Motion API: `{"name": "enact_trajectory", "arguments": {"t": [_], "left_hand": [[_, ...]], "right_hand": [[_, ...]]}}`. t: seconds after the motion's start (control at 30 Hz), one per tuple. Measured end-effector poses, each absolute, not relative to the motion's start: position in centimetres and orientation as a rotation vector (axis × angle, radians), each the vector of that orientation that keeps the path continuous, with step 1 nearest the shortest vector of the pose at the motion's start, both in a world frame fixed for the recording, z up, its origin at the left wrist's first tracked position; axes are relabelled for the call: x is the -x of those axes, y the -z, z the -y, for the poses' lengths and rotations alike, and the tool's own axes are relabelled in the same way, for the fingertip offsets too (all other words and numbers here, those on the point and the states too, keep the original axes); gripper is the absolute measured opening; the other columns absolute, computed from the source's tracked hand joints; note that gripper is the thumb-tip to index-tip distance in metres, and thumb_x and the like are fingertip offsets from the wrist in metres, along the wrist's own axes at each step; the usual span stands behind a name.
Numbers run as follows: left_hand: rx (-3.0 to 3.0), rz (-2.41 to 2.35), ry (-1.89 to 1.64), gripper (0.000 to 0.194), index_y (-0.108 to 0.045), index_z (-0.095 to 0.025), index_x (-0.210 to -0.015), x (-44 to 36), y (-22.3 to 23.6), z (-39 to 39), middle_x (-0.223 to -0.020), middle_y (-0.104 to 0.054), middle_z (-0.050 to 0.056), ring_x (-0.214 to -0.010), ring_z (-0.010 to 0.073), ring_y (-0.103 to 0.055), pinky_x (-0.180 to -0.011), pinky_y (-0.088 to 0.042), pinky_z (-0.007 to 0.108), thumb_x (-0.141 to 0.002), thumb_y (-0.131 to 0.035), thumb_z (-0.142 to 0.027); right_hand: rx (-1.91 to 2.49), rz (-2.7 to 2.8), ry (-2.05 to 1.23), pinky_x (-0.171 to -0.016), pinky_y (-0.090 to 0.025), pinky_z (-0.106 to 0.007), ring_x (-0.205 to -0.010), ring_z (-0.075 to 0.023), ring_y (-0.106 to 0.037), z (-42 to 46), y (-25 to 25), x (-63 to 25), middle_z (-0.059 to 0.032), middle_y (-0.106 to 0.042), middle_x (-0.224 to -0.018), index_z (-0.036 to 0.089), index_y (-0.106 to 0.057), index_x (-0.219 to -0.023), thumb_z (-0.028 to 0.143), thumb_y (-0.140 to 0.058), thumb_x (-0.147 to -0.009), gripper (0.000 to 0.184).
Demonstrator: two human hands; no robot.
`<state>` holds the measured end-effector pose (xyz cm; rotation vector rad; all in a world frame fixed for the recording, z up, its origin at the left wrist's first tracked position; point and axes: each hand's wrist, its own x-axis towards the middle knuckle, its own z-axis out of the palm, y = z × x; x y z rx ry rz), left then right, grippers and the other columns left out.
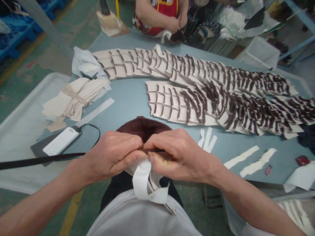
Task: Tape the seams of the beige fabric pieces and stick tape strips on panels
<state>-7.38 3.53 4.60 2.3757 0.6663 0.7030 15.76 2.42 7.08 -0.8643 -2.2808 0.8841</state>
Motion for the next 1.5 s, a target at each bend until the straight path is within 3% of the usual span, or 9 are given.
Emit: {"name": "enact_trajectory", "arguments": {"t": [0.17, 0.27, 0.37, 0.5, 0.8, 0.93, 1.03, 1.27, 1.5], "left_hand": [[-2.173, -0.596, -0.708, 0.036, -0.042, -0.023, -0.071, 7.2, -6.2, -2.9, -0.061, -0.045, -0.006, -0.053, 0.0119, -0.045, -0.054, -0.036, 0.026, -0.105, -0.053, -0.017], [-1.978, -0.558, -0.814, 0.035, -0.045, -0.023, -0.072, 7.1, -6.6, -2.0, -0.058, -0.046, -0.008, -0.049, 0.0104, -0.042, -0.049, -0.033, 0.026, -0.104, -0.057, -0.016], [-1.88, -0.571, -0.931, 0.032, -0.051, -0.023, -0.075, 6.7, -7.1, -1.4, -0.058, -0.05, -0.007, -0.047, 0.0105, -0.044, -0.047, -0.035, 0.026, -0.105, -0.061, -0.02], [-1.922, -0.509, -0.97, 0.031, -0.056, -0.025, -0.081, 6.2, -7.9, -1.3, -0.059, -0.053, -0.005, -0.049, 0.0126, -0.048, -0.051, -0.041, 0.028, -0.111, -0.054, -0.033], [-1.908, -0.595, -0.829, 0.059, -0.059, -0.02, -0.074, 6.0, -7.3, -1.7, -0.06, -0.051, -0.003, -0.051, 0.0118, -0.047, -0.05, -0.036, 0.027, -0.105, -0.047, -0.069], [-1.923, -0.752, -0.794, 0.063, -0.051, -0.019, -0.064, 5.1, -8.5, -1.2, -0.056, -0.045, -0.005, -0.049, 0.0085, -0.04, -0.047, -0.031, 0.023, -0.106, -0.05, -0.066], [-1.797, -0.778, -0.795, 0.062, -0.049, -0.019, -0.06, 4.6, -8.6, -0.9, -0.054, -0.04, -0.006, -0.047, 0.0076, -0.034, -0.043, -0.026, 0.023, -0.103, -0.06, -0.062], [-1.248, -0.777, -0.76, 0.063, -0.041, -0.023, -0.064, 4.5, -5.4, -0.6, -0.056, -0.031, -0.008, -0.048, 0.0084, -0.024, -0.041, -0.018, 0.023, -0.09, -0.069, -0.073], [-1.334, -0.785, -0.733, 0.066, -0.046, -0.021, -0.063, 4.6, -5.0, -0.7, -0.057, -0.038, -0.006, -0.051, 0.0089, -0.03, -0.045, -0.022, 0.024, -0.083, -0.075, -0.076]], "right_hand": [[0.736, 2.354, -0.95, -0.067, -0.041, -0.024, -0.067, -0.0104, -0.057, -2.7, -7.5, -16.1, -0.0009, -0.07, -0.076, 0.016, -0.068, -0.087, 0.016, -0.056, -0.101, 0.018], [0.655, 2.061, -1.386, -0.059, -0.038, -0.02, -0.061, -0.0071, -0.05, -2.8, -7.3, -15.6, 0.0037, -0.061, -0.071, 0.017, -0.066, -0.084, 0.02, -0.062, -0.098, 0.015], [0.589, 1.645, -1.862, -0.051, -0.034, -0.019, -0.054, -0.0062, -0.036, -2.6, -6.7, -15.0, 0.0073, -0.047, -0.064, 0.018, -0.059, -0.077, 0.032, -0.068, -0.096, 0.026], [0.516, 1.36, -2.14, -0.047, -0.031, -0.019, -0.052, -0.006, -0.031, -1.9, -6.4, -15.0, 0.0081, -0.043, -0.062, 0.019, -0.054, -0.072, 0.04, -0.072, -0.095, 0.036], [0.728, 1.834, -1.473, -0.049, -0.026, -0.019, -0.053, -0.0047, -0.034, -0.9, -7.6, -16.2, 0.0087, -0.043, -0.061, 0.017, -0.059, -0.071, 0.022, -0.07, -0.093, 0.025], [0.854, 1.941, -1.261, -0.052, -0.024, -0.022, -0.053, -0.005, -0.032, -0.3, -8.2, -16.1, 0.0093, -0.04, -0.059, 0.018, -0.053, -0.067, 0.019, -0.068, -0.092, 0.029], [0.852, 1.922, -1.302, -0.053, -0.026, -0.022, -0.055, -0.006, -0.035, 0.1, -8.7, -16.3, 0.0088, -0.04, -0.059, 0.019, -0.051, -0.068, 0.023, -0.067, -0.094, 0.031], [0.782, 1.966, -1.393, -0.057, -0.034, -0.021, -0.059, -0.0081, -0.041, -0.7, -8.6, -17.2, 0.0065, -0.045, -0.067, 0.019, -0.055, -0.078, 0.024, -0.053, -0.096, 0.019], [0.762, 2.038, -1.221, -0.06, -0.038, -0.02, -0.061, -0.0082, -0.051, -0.8, -7.9, -18.4, 0.0036, -0.063, -0.07, 0.016, -0.068, -0.081, 0.025, -0.063, -0.1, 0.022]]}}
